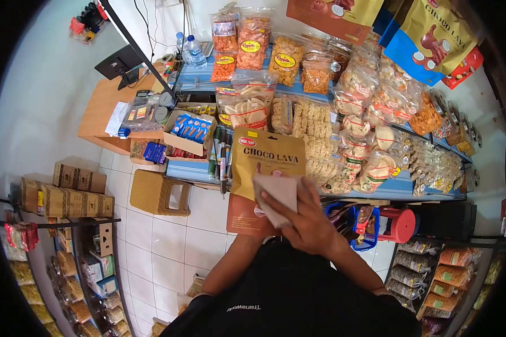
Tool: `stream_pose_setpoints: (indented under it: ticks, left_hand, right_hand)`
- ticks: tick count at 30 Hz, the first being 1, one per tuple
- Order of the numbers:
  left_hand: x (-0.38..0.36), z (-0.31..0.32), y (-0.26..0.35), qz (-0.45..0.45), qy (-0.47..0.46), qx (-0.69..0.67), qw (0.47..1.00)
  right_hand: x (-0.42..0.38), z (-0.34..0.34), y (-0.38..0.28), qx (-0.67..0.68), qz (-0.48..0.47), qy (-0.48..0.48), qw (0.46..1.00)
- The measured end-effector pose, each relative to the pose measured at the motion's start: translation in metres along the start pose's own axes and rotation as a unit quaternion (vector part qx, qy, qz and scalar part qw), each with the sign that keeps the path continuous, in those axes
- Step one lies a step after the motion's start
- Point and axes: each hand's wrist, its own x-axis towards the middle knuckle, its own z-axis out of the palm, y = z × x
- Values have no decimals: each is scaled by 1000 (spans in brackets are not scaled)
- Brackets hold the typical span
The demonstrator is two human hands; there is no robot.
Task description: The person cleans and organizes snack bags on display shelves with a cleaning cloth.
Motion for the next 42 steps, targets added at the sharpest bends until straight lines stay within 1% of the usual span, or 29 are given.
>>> stream_pose_setpoints:
  ticks: [1, 4, 5, 8, 9, 10, 11, 12, 14, 15, 17, 18, 20, 21, 22, 23, 24, 25, 26, 27, 28, 29, 30, 32, 33, 36, 37, 40, 42]
  left_hand:
    - [-2, -12, -8, -10, 24, -48, 999]
    - [-10, -41, -26, -28, 71, -159, 984]
    - [-11, -47, -30, -26, 72, -173, 982]
    - [-2, -45, -25, -8, 59, -208, 976]
    - [3, -41, -20, 0, 51, -219, 974]
    - [7, -36, -12, 9, 44, -231, 972]
    - [11, -29, -1, 21, 33, -241, 970]
    - [15, -21, 9, 34, 20, -249, 968]
    - [26, 5, 38, 62, -12, -243, 968]
    - [31, 22, 59, 73, -28, -228, 970]
    - [44, 62, 113, 96, -71, -168, 979]
    - [51, 71, 124, 84, -97, -188, 974]
    - [65, 84, 138, 63, -153, -227, 960]
    - [74, 74, 124, 71, -128, -134, 980]
    - [83, 71, 129, 54, -130, -123, 982]
    - [92, 67, 135, 37, -133, -113, 984]
    - [102, 68, 140, 20, -135, -102, 985]
    - [97, 88, 165, 73, -81, 7, 994]
    - [107, 89, 175, 64, -97, -24, 993]
    - [117, 85, 185, 53, -113, -55, 991]
    - [125, 88, 197, 39, -128, -85, 987]
    - [131, 99, 217, 118, -183, -70, 974]
    - [144, 104, 228, 181, -204, -19, 962]
    - [166, 110, 247, 306, -237, 82, 918]
    - [164, 120, 260, 282, -176, 166, 928]
    - [196, 137, 268, 349, -121, 249, 895]
    - [202, 146, 272, 345, -122, 200, 909]
    - [224, 146, 279, 345, -98, 231, 904]
    - [229, 144, 276, 329, -103, 214, 914]
  right_hand:
    - [-8, 6, 3, -8, -24, -28, 999]
    - [-23, 11, 7, 58, -73, -59, 994]
    - [-27, 9, 7, 38, -91, -49, 994]
    - [-39, 11, 18, 161, -82, 78, 981]
    - [-51, 18, 26, 260, 72, 131, 954]
    - [-66, 30, 33, 356, 217, 183, 890]
    - [-63, 30, 42, 436, 286, 216, 825]
    - [-60, 29, 50, 510, 346, 263, 742]
    - [-31, 20, 57, 635, 329, 314, 625]
    - [-19, 4, 46, 663, 314, 286, 617]
    - [2, -14, 29, 632, 309, 295, 647]
    - [9, -20, 25, 616, 306, 299, 661]
    - [20, -30, 36, 600, 269, 309, 687]
    - [29, -42, 35, 592, 253, 313, 698]
    - [36, -52, 35, 583, 239, 317, 709]
    - [42, -56, 45, 580, 222, 346, 703]
    - [47, -67, 44, 566, 190, 366, 714]
    - [54, -80, 40, 550, 157, 385, 724]
    - [61, -92, 39, 535, 125, 403, 732]
    - [66, -101, 47, 537, 107, 430, 718]
    - [73, -113, 45, 499, 82, 465, 726]
    - [82, -129, 38, 461, 56, 499, 731]
    - [92, -143, 33, 423, 29, 531, 733]
    - [119, -166, 28, 356, -39, 595, 720]
    - [131, -176, 29, 321, -72, 623, 709]
    - [156, -197, 37, 333, -91, 604, 718]
    - [161, -200, 43, 324, -88, 602, 724]
    - [176, -203, 54, 351, -84, 599, 715]
    - [178, -199, 64, 347, -73, 598, 719]
